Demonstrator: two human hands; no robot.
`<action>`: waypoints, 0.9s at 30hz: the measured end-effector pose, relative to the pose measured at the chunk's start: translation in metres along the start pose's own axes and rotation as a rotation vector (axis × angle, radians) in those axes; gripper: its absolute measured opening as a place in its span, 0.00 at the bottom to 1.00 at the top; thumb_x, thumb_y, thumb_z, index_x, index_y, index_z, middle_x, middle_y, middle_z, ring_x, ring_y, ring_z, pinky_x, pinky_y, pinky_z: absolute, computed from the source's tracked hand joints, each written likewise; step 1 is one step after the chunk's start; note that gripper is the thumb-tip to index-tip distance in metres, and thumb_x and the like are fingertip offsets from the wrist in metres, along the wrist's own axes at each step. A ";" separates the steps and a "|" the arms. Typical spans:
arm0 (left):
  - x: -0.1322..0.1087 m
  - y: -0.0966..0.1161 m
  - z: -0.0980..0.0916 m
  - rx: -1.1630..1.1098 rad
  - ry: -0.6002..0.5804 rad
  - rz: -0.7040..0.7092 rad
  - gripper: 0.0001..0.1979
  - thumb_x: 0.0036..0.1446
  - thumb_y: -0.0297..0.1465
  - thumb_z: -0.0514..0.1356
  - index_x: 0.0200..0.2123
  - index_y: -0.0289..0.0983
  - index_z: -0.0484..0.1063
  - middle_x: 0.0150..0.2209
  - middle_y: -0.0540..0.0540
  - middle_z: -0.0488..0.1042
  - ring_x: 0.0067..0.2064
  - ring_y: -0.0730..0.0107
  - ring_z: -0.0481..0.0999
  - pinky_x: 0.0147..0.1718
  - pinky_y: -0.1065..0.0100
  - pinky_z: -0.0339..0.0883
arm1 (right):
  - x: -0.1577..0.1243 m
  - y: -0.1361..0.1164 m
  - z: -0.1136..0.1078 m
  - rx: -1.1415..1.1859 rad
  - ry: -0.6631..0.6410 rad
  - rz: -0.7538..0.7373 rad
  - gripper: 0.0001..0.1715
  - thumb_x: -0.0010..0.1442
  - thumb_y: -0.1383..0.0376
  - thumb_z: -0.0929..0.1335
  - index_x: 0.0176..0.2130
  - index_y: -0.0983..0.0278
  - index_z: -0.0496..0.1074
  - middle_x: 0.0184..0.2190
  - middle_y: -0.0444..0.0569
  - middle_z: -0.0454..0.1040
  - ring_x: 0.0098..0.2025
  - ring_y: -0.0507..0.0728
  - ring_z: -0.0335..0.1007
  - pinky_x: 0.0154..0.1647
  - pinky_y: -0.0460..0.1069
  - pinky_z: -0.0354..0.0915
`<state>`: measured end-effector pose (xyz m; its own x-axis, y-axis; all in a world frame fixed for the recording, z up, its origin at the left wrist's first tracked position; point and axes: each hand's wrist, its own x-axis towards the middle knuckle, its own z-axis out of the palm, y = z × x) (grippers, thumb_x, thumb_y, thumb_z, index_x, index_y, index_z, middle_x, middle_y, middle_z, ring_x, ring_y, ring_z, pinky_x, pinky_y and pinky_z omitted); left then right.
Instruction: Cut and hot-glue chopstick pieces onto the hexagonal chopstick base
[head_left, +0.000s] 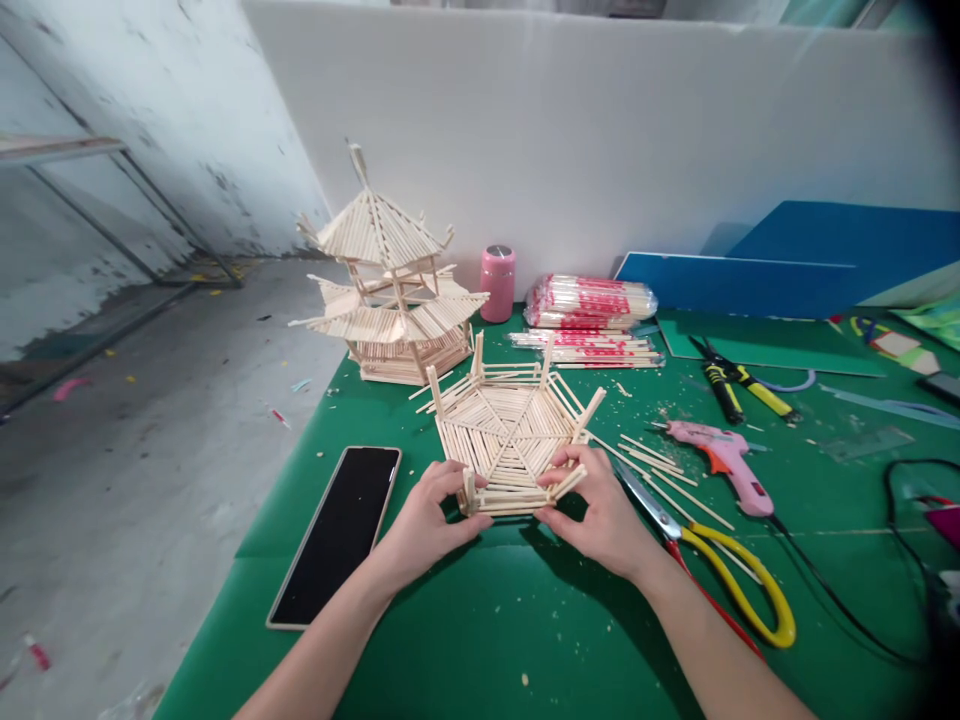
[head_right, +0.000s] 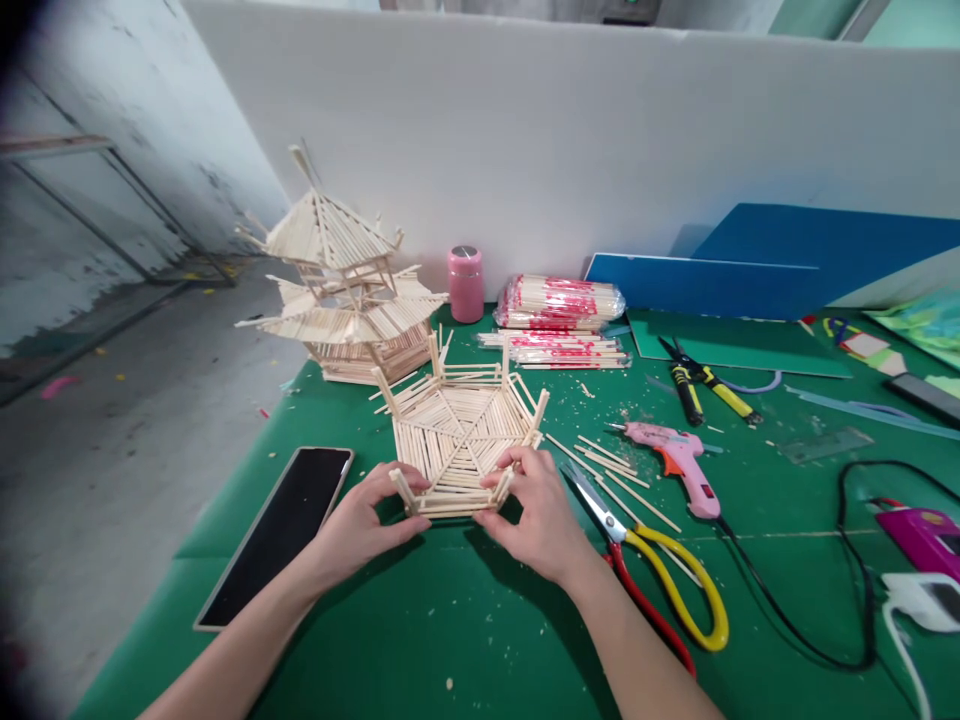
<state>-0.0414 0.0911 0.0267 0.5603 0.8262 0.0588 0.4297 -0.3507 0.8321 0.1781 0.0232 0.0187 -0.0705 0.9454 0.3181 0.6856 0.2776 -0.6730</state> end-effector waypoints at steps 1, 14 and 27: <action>0.000 0.000 0.000 0.002 0.002 -0.002 0.13 0.43 0.29 0.65 0.36 0.36 0.73 0.37 0.43 0.72 0.42 0.59 0.69 0.44 0.56 0.61 | 0.000 0.000 0.000 0.000 0.003 0.000 0.15 0.47 0.68 0.71 0.38 0.60 0.70 0.42 0.50 0.62 0.46 0.60 0.59 0.49 0.57 0.60; 0.003 -0.003 0.003 -0.055 0.009 -0.032 0.04 0.45 0.29 0.64 0.29 0.37 0.75 0.36 0.44 0.71 0.43 0.60 0.69 0.44 0.58 0.62 | 0.002 -0.001 0.000 0.012 -0.006 0.024 0.08 0.49 0.68 0.70 0.34 0.61 0.71 0.42 0.49 0.62 0.46 0.59 0.59 0.48 0.56 0.59; 0.003 -0.007 0.003 -0.098 -0.021 -0.015 0.03 0.47 0.29 0.63 0.29 0.38 0.75 0.36 0.45 0.69 0.41 0.62 0.69 0.42 0.59 0.63 | 0.002 -0.001 -0.001 0.033 -0.027 0.033 0.08 0.50 0.69 0.69 0.35 0.60 0.71 0.41 0.48 0.62 0.46 0.59 0.58 0.49 0.56 0.58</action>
<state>-0.0406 0.0945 0.0197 0.5693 0.8214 0.0350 0.3677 -0.2925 0.8828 0.1773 0.0246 0.0207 -0.0684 0.9583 0.2776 0.6637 0.2515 -0.7045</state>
